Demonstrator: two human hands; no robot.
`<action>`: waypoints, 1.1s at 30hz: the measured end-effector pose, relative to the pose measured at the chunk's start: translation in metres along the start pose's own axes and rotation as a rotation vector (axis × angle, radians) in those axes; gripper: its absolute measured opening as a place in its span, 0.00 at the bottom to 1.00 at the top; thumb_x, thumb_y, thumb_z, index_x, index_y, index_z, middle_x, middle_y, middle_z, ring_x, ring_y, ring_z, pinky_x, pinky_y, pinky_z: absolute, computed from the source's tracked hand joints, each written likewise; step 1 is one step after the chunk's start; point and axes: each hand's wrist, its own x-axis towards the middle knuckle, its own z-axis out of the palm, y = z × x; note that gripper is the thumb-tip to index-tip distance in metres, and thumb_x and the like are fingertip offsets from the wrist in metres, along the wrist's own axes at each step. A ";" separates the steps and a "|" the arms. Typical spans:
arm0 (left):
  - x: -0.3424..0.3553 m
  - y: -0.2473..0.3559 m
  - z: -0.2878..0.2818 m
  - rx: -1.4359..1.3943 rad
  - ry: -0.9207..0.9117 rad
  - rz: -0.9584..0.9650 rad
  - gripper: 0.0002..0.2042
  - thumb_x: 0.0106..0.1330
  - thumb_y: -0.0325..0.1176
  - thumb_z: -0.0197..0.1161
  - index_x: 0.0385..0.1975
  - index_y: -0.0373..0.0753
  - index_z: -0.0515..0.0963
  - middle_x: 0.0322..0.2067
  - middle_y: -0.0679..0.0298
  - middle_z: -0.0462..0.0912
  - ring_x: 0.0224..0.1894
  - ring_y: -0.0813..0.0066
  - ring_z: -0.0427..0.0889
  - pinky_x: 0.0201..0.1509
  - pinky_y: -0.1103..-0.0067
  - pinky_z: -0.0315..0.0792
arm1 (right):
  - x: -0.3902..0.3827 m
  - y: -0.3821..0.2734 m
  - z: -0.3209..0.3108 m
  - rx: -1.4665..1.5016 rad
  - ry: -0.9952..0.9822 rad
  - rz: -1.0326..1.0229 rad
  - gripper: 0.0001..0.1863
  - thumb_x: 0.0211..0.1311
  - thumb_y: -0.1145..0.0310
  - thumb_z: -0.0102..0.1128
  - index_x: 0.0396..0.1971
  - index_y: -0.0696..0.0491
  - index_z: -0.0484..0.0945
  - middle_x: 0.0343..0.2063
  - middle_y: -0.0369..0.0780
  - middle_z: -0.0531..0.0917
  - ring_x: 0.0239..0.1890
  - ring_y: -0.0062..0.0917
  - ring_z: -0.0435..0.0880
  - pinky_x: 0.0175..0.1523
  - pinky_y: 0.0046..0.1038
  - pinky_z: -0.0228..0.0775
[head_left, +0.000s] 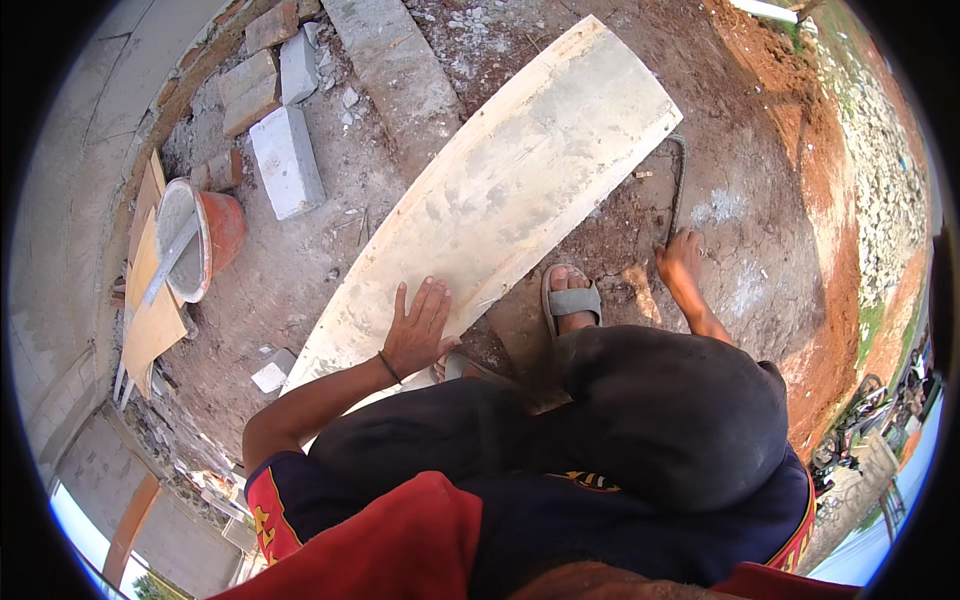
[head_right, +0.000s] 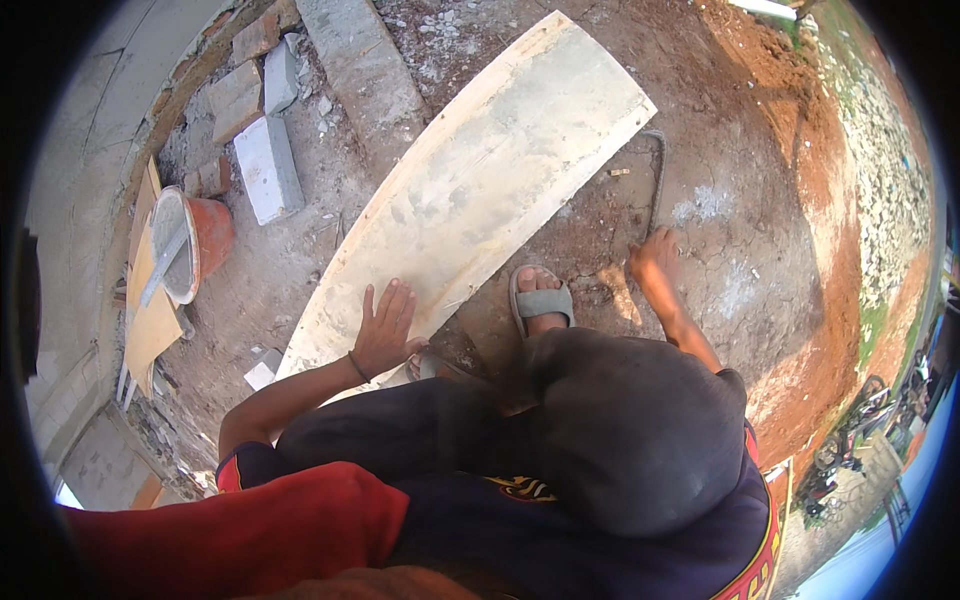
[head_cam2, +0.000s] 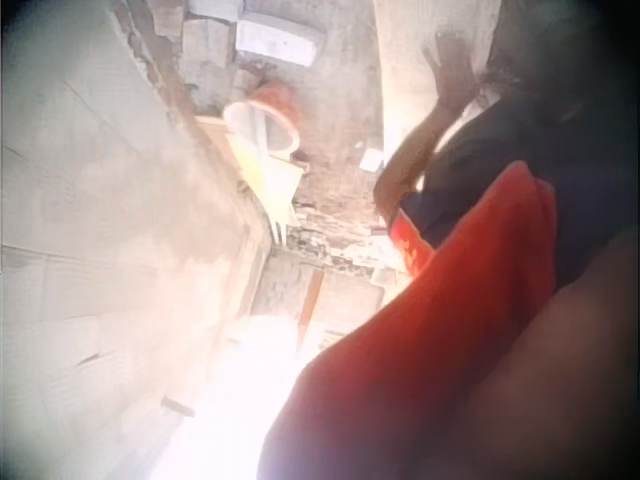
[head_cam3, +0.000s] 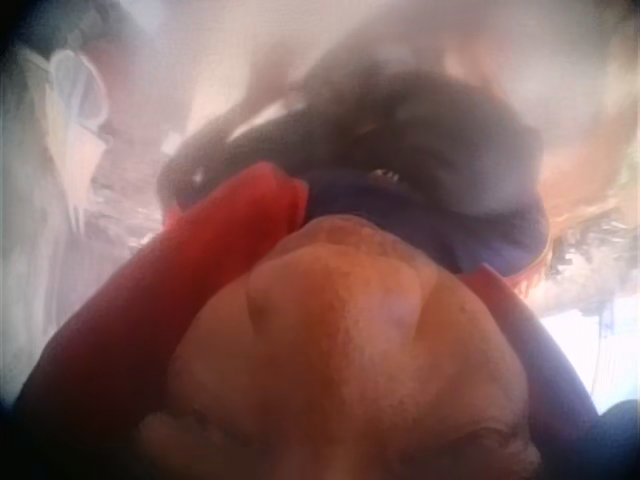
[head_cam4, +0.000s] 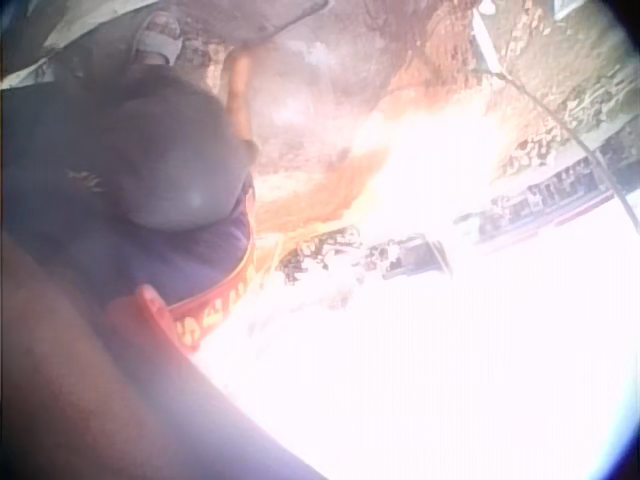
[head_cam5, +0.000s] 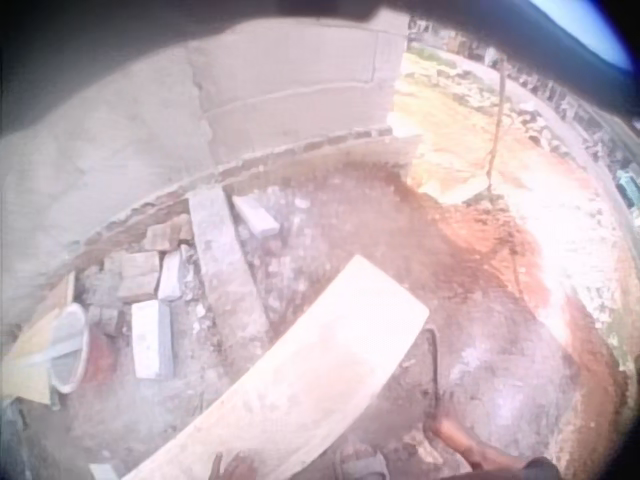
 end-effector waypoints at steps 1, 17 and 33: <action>-0.025 0.015 0.005 -0.007 -0.055 -0.117 0.43 0.53 0.56 0.64 0.61 0.28 0.62 0.66 0.44 0.57 0.71 0.45 0.50 0.67 0.39 0.41 | -0.003 -0.022 -0.024 0.000 0.013 -0.094 0.31 0.56 0.66 0.64 0.57 0.60 0.62 0.61 0.48 0.63 0.58 0.45 0.70 0.53 0.44 0.67; -0.051 0.015 -0.069 0.044 -0.053 -0.244 0.33 0.54 0.24 0.57 0.64 0.26 0.58 0.66 0.39 0.56 0.69 0.41 0.56 0.68 0.57 0.60 | 0.128 -0.039 -0.086 0.313 0.910 -0.476 0.20 0.51 0.78 0.54 0.48 0.56 0.70 0.51 0.49 0.71 0.48 0.48 0.75 0.48 0.45 0.70; -0.077 -0.081 -0.140 -0.018 0.429 -0.682 0.10 0.57 0.23 0.64 0.39 0.37 0.76 0.30 0.54 0.81 0.31 0.54 0.82 0.33 0.69 0.74 | 0.231 -0.270 -0.010 0.453 0.487 -0.630 0.10 0.58 0.63 0.55 0.33 0.52 0.80 0.37 0.47 0.81 0.41 0.48 0.81 0.45 0.46 0.72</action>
